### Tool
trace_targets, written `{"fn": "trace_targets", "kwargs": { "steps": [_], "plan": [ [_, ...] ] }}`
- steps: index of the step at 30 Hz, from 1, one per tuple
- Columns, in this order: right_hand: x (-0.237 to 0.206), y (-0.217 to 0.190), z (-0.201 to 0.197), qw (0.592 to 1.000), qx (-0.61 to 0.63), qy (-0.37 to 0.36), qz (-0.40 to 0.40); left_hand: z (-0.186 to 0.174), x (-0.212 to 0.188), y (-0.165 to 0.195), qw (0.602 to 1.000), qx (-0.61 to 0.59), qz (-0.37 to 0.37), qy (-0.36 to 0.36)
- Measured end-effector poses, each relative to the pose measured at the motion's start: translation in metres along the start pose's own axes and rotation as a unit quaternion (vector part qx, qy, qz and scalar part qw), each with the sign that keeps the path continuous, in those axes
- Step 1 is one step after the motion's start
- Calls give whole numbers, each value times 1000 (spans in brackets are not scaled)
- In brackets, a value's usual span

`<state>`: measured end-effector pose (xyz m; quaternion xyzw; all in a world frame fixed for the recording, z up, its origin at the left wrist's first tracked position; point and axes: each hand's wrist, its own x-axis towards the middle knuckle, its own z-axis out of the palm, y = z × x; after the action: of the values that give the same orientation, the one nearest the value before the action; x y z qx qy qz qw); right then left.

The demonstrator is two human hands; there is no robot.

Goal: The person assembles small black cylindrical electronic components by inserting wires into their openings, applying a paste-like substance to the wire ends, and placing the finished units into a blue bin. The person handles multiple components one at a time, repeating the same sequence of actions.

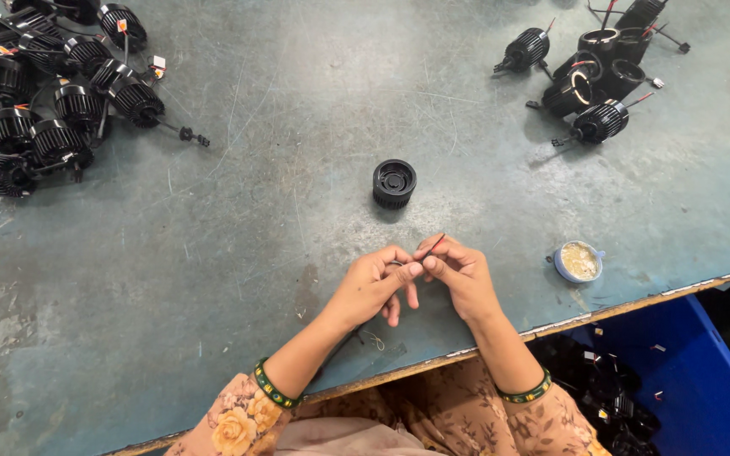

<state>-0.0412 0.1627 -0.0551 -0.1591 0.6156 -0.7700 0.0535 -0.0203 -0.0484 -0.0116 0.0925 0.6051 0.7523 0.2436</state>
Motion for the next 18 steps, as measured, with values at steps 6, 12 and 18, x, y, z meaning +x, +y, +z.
{"fn": "trace_targets", "kwargs": {
  "steps": [6,12,18],
  "plan": [
    [6,9,-17,981,169,89,33,-3,7,-15,999,45,1,-9],
    [10,12,-22,961,203,187,32,-3,9,-28,994,26,-36,-102],
    [11,6,-23,950,248,190,17,11,3,-29,974,57,-93,-199]
  ]
}}
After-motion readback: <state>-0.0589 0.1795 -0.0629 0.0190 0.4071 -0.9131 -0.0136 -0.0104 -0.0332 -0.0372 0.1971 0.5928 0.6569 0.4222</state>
